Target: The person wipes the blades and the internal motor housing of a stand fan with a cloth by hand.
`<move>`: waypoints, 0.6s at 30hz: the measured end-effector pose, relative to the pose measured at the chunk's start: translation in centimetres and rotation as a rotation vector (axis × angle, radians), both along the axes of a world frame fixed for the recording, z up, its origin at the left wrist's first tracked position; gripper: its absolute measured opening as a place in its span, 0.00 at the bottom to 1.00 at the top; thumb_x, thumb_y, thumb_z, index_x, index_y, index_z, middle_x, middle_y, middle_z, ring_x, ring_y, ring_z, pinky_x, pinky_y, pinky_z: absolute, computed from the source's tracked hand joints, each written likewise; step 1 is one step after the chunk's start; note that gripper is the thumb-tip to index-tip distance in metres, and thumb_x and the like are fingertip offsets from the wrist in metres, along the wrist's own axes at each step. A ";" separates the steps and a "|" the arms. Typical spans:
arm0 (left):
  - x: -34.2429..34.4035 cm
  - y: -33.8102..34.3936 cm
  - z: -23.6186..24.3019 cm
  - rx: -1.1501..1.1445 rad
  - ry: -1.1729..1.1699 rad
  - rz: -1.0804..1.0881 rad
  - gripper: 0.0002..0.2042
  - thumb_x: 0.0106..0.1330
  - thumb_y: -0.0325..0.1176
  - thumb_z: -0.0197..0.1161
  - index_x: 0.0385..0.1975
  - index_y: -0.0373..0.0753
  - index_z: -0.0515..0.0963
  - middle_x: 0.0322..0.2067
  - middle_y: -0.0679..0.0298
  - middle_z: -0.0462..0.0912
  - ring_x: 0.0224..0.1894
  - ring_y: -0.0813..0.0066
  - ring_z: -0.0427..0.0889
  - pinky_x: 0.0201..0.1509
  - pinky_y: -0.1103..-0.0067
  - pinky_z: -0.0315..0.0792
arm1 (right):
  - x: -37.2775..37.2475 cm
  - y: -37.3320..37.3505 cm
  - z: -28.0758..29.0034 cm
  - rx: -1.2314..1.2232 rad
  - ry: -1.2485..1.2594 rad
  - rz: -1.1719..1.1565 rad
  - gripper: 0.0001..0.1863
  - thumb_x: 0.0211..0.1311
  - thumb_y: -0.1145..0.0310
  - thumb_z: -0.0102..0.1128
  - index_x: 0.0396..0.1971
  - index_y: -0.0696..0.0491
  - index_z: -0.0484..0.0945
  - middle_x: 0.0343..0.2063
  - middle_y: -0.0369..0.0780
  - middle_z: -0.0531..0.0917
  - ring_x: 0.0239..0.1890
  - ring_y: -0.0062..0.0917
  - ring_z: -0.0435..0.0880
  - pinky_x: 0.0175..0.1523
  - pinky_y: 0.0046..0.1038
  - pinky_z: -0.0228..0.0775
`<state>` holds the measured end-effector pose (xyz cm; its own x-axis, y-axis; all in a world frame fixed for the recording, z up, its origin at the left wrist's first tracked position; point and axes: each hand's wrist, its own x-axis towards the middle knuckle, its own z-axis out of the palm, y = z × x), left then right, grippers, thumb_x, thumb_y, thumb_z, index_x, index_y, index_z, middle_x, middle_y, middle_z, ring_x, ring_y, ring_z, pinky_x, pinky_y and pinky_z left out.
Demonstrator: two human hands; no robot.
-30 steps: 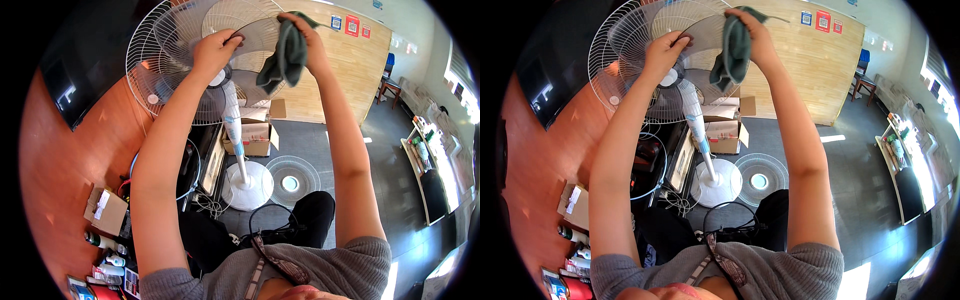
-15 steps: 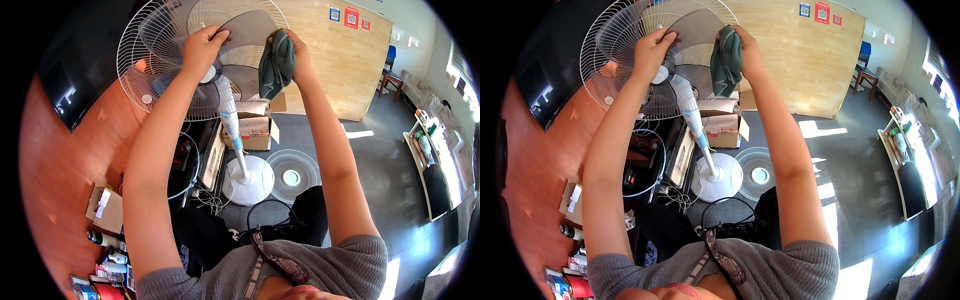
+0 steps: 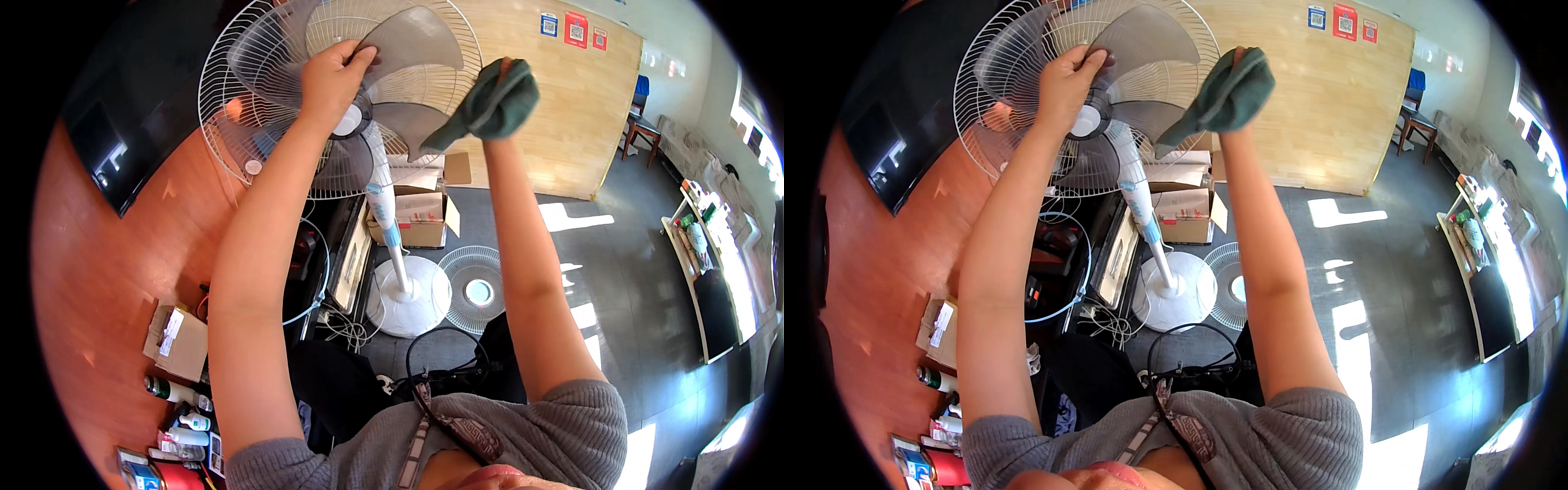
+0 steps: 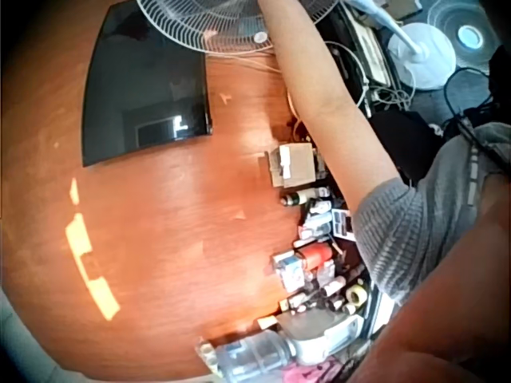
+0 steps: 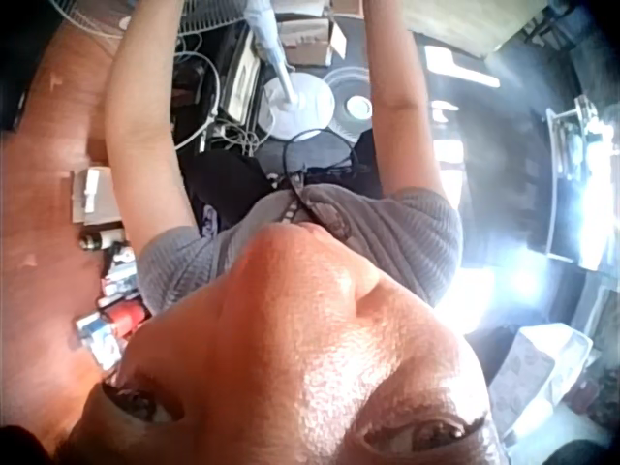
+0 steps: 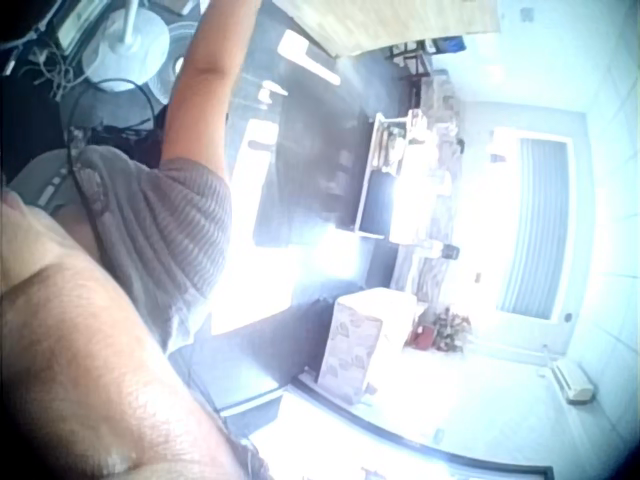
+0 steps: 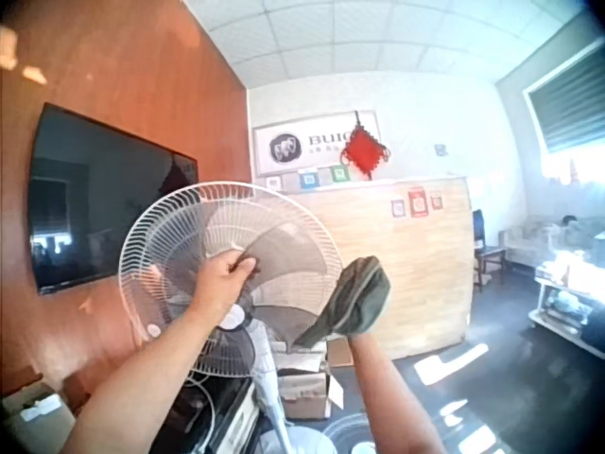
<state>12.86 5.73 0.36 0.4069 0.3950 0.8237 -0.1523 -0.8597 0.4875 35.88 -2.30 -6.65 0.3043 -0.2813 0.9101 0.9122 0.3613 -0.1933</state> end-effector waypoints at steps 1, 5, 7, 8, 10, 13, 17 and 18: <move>0.0 -0.1 0.2 0.028 0.015 0.036 0.10 0.67 0.32 0.58 0.40 0.32 0.80 0.33 0.65 0.84 0.37 0.81 0.81 0.43 0.85 0.73 | -0.8 -0.9 1.0 0.093 -0.040 0.272 0.05 0.66 0.71 0.54 0.37 0.55 0.75 0.31 0.36 0.77 0.32 0.19 0.73 0.37 0.21 0.68; -0.2 0.9 -0.4 0.066 0.048 0.047 0.10 0.67 0.31 0.58 0.40 0.32 0.80 0.33 0.65 0.84 0.37 0.81 0.81 0.43 0.86 0.72 | -5.2 -2.9 4.6 -0.133 -0.145 0.789 0.12 0.65 0.68 0.56 0.45 0.57 0.77 0.36 0.37 0.82 0.37 0.18 0.76 0.45 0.18 0.68; -0.1 0.9 -0.5 0.059 0.027 0.018 0.10 0.67 0.31 0.58 0.40 0.31 0.80 0.32 0.65 0.84 0.37 0.81 0.81 0.42 0.86 0.72 | -5.8 -1.9 5.8 -0.215 -0.272 0.367 0.11 0.60 0.73 0.58 0.43 0.55 0.77 0.38 0.39 0.83 0.40 0.20 0.80 0.47 0.19 0.69; 0.0 0.5 -0.4 0.056 0.018 0.024 0.10 0.67 0.31 0.58 0.40 0.31 0.80 0.32 0.65 0.84 0.36 0.81 0.81 0.42 0.86 0.72 | -6.3 -2.1 5.9 -0.284 -0.171 0.405 0.12 0.58 0.74 0.58 0.43 0.54 0.77 0.38 0.40 0.84 0.41 0.21 0.81 0.48 0.20 0.69; 0.1 0.4 -0.4 -0.004 -0.047 -0.030 0.10 0.67 0.31 0.58 0.40 0.31 0.80 0.31 0.65 0.84 0.36 0.81 0.81 0.41 0.87 0.72 | -3.8 -0.6 5.3 -0.262 -0.143 0.271 0.09 0.56 0.73 0.59 0.39 0.55 0.77 0.34 0.39 0.84 0.36 0.22 0.81 0.44 0.22 0.70; 0.1 0.6 -0.5 -0.060 -0.106 -0.040 0.10 0.66 0.31 0.59 0.39 0.31 0.81 0.31 0.64 0.85 0.35 0.81 0.82 0.40 0.86 0.72 | -3.5 -0.5 3.3 -0.285 -0.019 0.182 0.06 0.57 0.73 0.59 0.35 0.55 0.77 0.29 0.40 0.83 0.32 0.23 0.78 0.40 0.24 0.70; 0.1 -0.1 -0.5 0.104 0.028 0.211 0.10 0.65 0.32 0.61 0.38 0.32 0.81 0.31 0.63 0.86 0.34 0.81 0.82 0.39 0.85 0.72 | -4.7 -2.3 1.7 -0.381 0.209 0.347 0.06 0.55 0.74 0.58 0.34 0.55 0.77 0.25 0.41 0.82 0.29 0.26 0.80 0.35 0.28 0.69; 0.1 -0.3 -0.5 0.130 0.040 0.226 0.10 0.64 0.33 0.61 0.38 0.32 0.81 0.31 0.63 0.86 0.34 0.81 0.82 0.39 0.85 0.73 | -4.1 -2.2 1.3 -0.335 0.209 0.272 0.06 0.55 0.74 0.58 0.33 0.56 0.77 0.24 0.40 0.82 0.29 0.24 0.79 0.35 0.28 0.69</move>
<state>12.99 5.45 -0.13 0.3535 0.3718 0.8584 0.0679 -0.9254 0.3728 31.79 -4.54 -5.32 0.5124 0.1324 0.8485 0.7225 0.4676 -0.5093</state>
